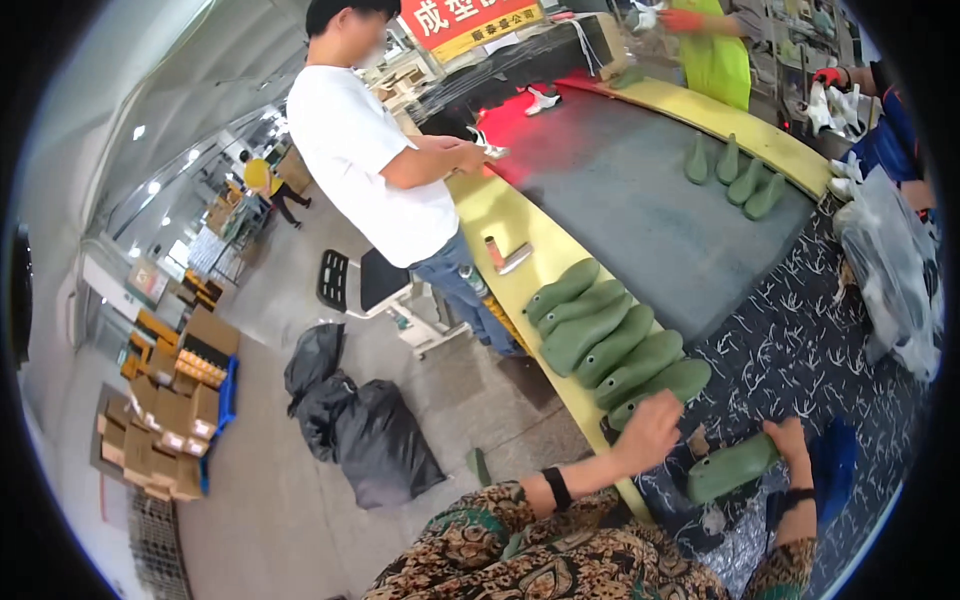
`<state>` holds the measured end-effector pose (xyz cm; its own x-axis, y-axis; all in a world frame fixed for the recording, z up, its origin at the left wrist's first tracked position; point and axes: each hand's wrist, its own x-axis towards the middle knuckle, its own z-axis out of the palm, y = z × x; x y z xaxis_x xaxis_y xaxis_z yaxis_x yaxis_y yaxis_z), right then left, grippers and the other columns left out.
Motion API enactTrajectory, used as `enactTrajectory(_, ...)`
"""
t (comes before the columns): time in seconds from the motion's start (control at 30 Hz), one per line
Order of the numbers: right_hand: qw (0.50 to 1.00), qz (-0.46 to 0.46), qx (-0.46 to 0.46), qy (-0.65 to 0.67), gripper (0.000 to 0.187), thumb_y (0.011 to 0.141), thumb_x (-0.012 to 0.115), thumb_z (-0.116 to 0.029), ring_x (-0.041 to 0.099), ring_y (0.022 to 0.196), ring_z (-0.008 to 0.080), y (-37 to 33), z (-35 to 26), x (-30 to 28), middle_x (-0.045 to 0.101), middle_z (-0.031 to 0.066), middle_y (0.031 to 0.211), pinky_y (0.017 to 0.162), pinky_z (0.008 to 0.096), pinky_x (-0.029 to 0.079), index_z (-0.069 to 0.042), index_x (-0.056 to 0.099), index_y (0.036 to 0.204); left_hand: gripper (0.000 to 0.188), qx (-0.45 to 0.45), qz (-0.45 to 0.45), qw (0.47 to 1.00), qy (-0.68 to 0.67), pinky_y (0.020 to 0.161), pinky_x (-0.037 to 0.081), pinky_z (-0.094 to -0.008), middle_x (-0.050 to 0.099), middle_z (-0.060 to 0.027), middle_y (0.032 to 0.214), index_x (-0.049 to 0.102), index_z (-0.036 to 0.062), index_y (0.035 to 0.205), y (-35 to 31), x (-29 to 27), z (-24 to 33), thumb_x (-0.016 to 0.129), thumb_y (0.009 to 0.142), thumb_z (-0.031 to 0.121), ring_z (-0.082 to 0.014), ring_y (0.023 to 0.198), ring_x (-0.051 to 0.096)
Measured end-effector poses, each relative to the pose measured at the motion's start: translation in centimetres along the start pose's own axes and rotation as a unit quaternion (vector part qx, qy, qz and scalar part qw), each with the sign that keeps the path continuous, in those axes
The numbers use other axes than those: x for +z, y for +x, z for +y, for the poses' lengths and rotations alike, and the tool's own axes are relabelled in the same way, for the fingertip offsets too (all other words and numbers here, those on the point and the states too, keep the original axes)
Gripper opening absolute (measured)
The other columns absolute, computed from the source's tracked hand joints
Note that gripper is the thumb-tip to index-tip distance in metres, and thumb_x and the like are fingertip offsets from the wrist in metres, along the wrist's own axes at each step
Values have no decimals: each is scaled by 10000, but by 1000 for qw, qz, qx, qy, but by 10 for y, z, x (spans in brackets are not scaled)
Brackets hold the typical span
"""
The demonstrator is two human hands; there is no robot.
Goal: The recorder cleans green shoe lasts with a blue cloth and organizes them on a work surface in a factory.
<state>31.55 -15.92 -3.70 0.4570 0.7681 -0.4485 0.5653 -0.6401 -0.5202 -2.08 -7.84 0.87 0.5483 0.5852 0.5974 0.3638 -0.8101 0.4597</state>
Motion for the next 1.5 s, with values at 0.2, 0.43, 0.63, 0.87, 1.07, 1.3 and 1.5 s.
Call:
enactTrajectory(0.2,944,-142,36,296,279,794,655,-229,607,569,198,-88,-43,-26,610,87,673,420,323,488,49,630,799,452,-182,-369,896,-165,944,365,-447,495,-225,1157,479,-50,1157,15,-13,34,588,788,187,-387,1111,448)
enactTrajectory(0.43,851,20,105,514,285,825,603,-179,623,648,220,-190,-74,-53,620,129,781,505,350,528,89,596,921,467,-124,-155,964,-175,923,360,-452,441,-241,1225,416,-61,1201,-31,-31,23,555,842,203,-415,1091,435)
enactTrajectory(0.63,763,-16,63,643,363,875,541,-112,592,949,270,-150,-116,-41,574,179,1054,775,414,529,122,477,1145,417,-57,-190,975,-102,927,330,-462,474,-202,1188,459,-38,1152,-35,-39,30,566,833,209,-368,1126,429)
enactTrajectory(0.87,689,116,7,715,388,892,520,-117,571,995,257,-31,-164,-32,535,168,1125,810,394,523,116,425,1187,388,-84,-232,964,-99,894,354,-446,517,-183,1160,497,-29,1119,-36,-42,31,579,822,206,-350,1108,463)
enactTrajectory(1.07,677,229,15,699,358,873,524,-82,586,942,250,94,-216,-42,534,173,1085,786,377,541,117,423,1154,384,-102,-246,959,-101,886,353,-463,501,-179,1190,502,-8,1119,-32,-42,23,575,826,229,-361,1108,461)
enactTrajectory(1.3,746,139,70,648,260,833,565,-82,589,916,249,200,-246,-52,573,131,1037,790,371,517,48,514,1052,403,-125,-282,945,-106,900,348,-475,494,-182,1188,510,-12,1116,-33,-48,27,586,792,215,-372,1108,450)
enactTrajectory(1.5,756,-87,7,649,134,888,546,-125,589,623,180,38,-188,24,612,124,758,549,290,495,6,554,866,388,-103,-288,945,-114,927,318,-491,478,-186,1203,527,-18,1098,-47,-52,33,566,799,226,-376,1145,409)
